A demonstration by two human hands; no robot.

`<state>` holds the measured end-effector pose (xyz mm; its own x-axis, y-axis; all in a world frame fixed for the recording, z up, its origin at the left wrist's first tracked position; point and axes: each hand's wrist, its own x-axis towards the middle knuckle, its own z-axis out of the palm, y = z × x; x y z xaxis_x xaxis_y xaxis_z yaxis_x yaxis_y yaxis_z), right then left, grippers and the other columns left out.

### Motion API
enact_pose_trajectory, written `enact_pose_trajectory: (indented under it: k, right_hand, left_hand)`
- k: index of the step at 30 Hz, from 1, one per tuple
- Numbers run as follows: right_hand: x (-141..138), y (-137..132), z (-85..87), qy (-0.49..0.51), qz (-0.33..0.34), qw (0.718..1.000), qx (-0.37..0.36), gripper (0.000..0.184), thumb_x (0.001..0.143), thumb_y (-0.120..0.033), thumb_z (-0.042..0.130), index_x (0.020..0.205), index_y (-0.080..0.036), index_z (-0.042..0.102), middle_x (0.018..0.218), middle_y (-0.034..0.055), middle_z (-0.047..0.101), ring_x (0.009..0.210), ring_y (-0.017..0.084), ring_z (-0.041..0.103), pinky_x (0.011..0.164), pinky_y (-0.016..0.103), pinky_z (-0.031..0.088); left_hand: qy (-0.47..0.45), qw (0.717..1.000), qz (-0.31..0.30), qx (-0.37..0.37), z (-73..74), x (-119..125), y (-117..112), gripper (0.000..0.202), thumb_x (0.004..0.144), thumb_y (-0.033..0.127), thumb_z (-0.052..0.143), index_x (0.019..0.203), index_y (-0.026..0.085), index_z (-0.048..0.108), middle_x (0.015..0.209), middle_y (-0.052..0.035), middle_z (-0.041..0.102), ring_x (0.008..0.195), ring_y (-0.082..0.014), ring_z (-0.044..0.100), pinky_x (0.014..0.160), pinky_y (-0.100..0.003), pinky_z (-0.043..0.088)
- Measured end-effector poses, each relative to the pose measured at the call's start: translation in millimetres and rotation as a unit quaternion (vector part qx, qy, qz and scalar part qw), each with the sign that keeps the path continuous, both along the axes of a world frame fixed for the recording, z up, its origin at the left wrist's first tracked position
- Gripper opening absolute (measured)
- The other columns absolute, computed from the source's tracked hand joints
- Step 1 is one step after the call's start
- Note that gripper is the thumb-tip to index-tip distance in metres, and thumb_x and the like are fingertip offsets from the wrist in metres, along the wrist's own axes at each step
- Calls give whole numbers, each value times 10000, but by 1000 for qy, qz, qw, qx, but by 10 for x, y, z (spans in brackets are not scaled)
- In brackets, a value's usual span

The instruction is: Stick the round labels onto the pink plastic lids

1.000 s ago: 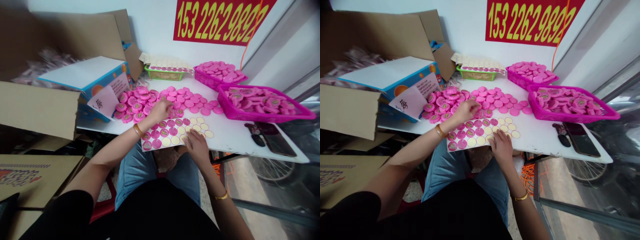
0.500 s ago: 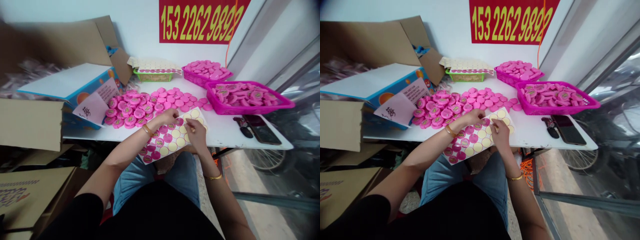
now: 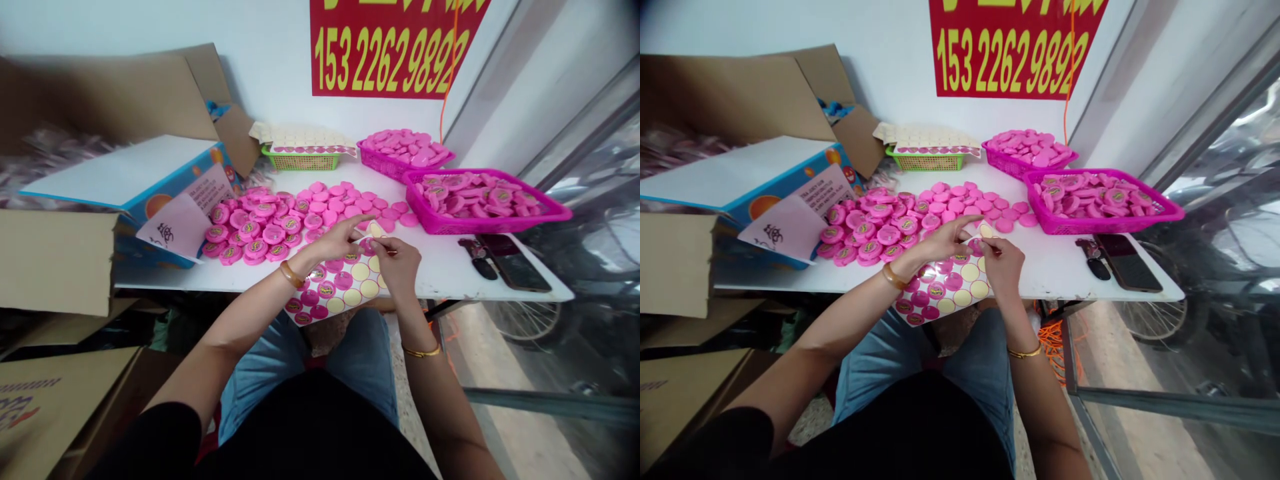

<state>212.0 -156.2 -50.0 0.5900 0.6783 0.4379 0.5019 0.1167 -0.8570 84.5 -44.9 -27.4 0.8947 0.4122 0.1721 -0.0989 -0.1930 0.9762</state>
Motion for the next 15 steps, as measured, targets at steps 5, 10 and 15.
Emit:
enact_pose_trajectory:
  k: [5, 10, 15]
  right_hand:
    - [55, -40, -38, -29, -59, 998, -5, 191, 771, -345, 641, 807, -182, 732, 762, 50, 724, 661, 189, 627, 663, 325, 488]
    - [142, -41, -133, -98, -86, 991, -14, 176, 814, -345, 592, 791, -187, 667, 767, 53, 670, 679, 191, 592, 679, 328, 455]
    - [220, -58, -183, -193, -99, 974, -63, 107, 842, -252, 503, 806, -198, 589, 819, 70, 633, 768, 214, 560, 679, 319, 386]
  left_hand:
    - [11, 1000, -1, 10, -40, 135, -1, 782, 668, 106, 654, 1402, 199, 399, 633, 34, 597, 467, -79, 455, 501, -222, 345]
    - [19, 1000, -3, 20, -93, 262, 29, 782, 673, 132, 678, 1400, 193, 395, 614, 42, 572, 475, -92, 466, 490, -222, 340]
    - [85, 994, 38, 60, -177, 279, 54, 799, 651, 210, 729, 1375, 149, 395, 647, 18, 591, 521, -117, 509, 502, -229, 364]
